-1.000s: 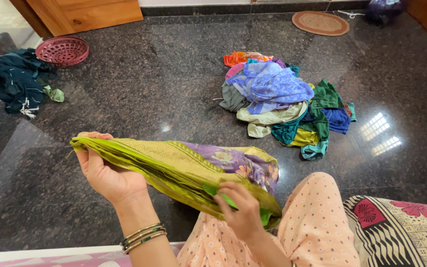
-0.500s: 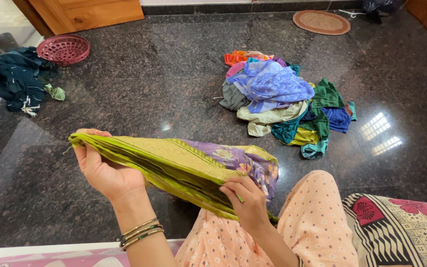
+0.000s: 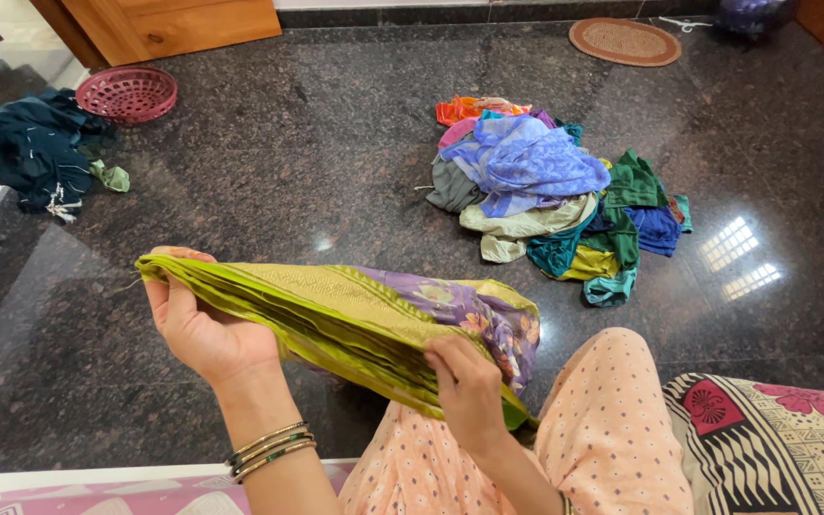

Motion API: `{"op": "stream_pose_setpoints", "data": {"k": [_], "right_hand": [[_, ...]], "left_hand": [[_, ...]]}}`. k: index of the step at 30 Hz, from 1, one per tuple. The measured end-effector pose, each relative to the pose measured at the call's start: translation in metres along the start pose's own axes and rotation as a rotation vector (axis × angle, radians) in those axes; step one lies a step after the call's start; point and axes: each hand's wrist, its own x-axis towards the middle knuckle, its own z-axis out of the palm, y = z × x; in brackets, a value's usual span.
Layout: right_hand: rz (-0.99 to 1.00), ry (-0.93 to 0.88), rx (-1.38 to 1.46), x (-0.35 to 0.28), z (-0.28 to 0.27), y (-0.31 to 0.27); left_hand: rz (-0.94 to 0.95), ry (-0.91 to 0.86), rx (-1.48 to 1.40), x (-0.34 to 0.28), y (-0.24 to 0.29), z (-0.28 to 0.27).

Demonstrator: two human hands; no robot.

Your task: The person folds a green and purple floral saree by hand, creating neat pleats and placing it on a bed next to other folded fabrics. They then pick up a light blue patterned cloth from a pile on the floor and begin to unfold it.

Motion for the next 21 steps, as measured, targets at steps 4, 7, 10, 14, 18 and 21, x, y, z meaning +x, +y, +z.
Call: {"op": "stream_pose_setpoints", "data": {"k": [4, 7, 10, 14, 18, 21], "right_hand": [[0.063, 0.026, 0.019, -0.010, 0.009, 0.004], [-0.039, -0.069, 0.012, -0.015, 0.006, 0.006], [-0.008, -0.136, 0.020, -0.015, 0.004, 0.001], [0.033, -0.138, 0.007, -0.012, 0.008, -0.006], [0.014, -0.115, -0.008, -0.008, 0.018, -0.007], [-0.013, -0.095, -0.013, -0.008, 0.025, -0.007]], "left_hand": [[0.024, -0.018, -0.013, 0.001, 0.001, -0.004], [0.004, 0.015, -0.055, 0.002, 0.001, -0.006], [-0.002, 0.003, -0.067, 0.002, 0.002, -0.006], [-0.012, 0.027, -0.101, 0.002, 0.001, -0.006], [-0.002, -0.006, -0.094, 0.002, 0.001, -0.006], [-0.013, 0.030, -0.114, 0.002, 0.002, -0.006]]}}
